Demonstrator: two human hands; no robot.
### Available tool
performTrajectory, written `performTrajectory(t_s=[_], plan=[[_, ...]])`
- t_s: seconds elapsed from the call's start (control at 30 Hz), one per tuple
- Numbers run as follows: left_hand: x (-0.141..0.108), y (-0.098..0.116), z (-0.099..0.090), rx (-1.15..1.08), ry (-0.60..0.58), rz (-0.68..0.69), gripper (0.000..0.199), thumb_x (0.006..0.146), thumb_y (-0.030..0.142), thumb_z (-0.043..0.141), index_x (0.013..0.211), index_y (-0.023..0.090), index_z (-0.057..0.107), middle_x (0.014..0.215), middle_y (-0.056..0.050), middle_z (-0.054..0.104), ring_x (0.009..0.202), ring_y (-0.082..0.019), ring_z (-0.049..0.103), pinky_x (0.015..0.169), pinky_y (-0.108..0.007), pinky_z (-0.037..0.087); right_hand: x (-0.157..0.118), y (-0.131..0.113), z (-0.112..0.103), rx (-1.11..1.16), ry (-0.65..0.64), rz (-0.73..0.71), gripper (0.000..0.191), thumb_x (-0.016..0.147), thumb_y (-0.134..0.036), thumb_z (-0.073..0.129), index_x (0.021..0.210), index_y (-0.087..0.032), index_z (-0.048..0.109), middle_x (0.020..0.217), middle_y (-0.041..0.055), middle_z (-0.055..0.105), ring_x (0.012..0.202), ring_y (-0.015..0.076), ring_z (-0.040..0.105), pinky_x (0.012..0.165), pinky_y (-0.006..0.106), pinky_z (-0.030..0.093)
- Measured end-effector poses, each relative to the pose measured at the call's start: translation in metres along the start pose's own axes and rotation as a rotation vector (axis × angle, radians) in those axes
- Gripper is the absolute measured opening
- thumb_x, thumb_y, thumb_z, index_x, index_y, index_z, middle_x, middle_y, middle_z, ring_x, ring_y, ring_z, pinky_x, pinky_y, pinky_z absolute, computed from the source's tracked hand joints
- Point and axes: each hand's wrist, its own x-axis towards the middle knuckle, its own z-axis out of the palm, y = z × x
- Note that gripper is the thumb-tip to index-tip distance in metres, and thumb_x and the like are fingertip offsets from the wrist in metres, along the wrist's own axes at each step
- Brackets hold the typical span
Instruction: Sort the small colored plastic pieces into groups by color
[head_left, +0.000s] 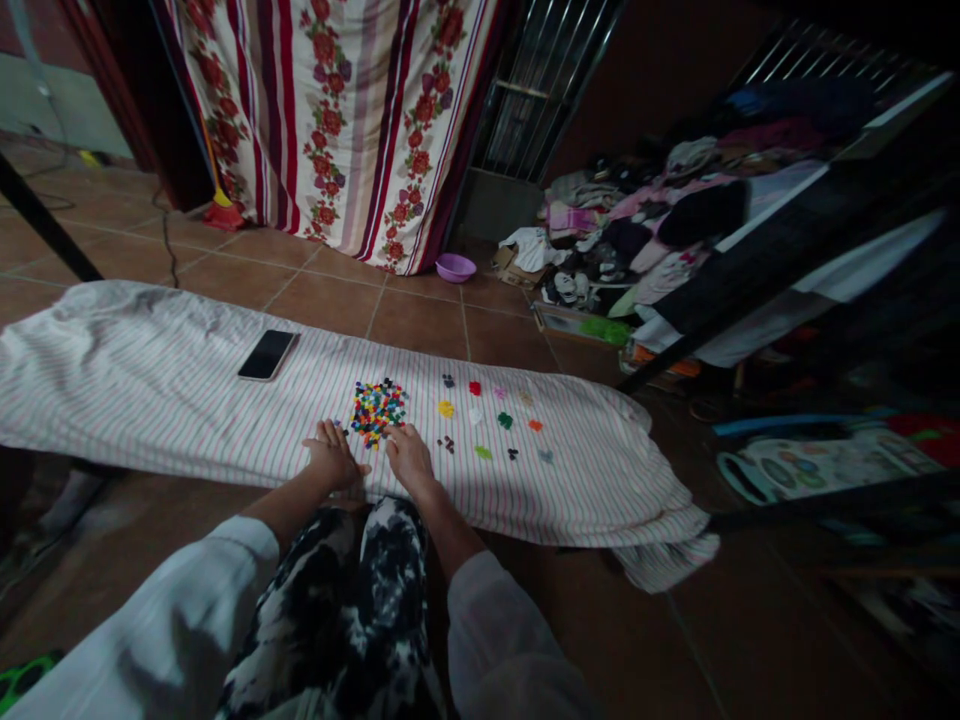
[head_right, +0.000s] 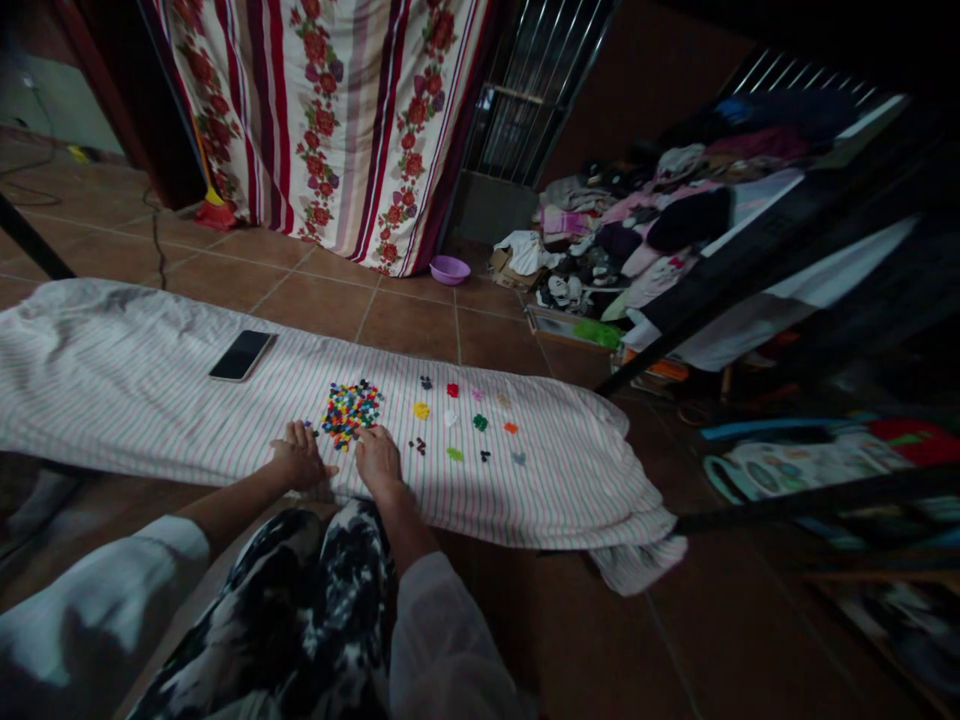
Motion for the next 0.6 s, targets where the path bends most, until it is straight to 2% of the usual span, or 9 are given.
performTrajectory(t_s=[0.37, 0.6], plan=[[0.007, -0.002, 0.007, -0.025, 0.018, 0.004, 0.101, 0.08, 0.073, 0.029, 0.146, -0.003, 0.016, 0.153, -0.032, 0.006, 0.143, -0.046, 0.007, 0.102, -0.065, 0.029, 0.01, -0.016, -0.003, -0.148, -0.075, 0.124, 0.032, 0.092, -0.018, 0.04, 0.118, -0.023, 0.057, 0.109, 0.0079, 0.06, 0.1, 0.0181, 0.058, 0.084, 0.028, 0.044], [0.013, -0.002, 0.012, -0.032, 0.045, -0.013, 0.095, 0.082, 0.063, 0.031, 0.145, -0.006, 0.016, 0.153, -0.032, 0.009, 0.143, -0.046, 0.009, 0.101, -0.066, 0.03, 0.008, -0.015, 0.001, -0.141, -0.051, 0.127, 0.029, 0.094, -0.017, 0.037, 0.113, -0.023, 0.058, 0.108, 0.0083, 0.06, 0.094, 0.0184, 0.058, 0.081, 0.03, 0.044]])
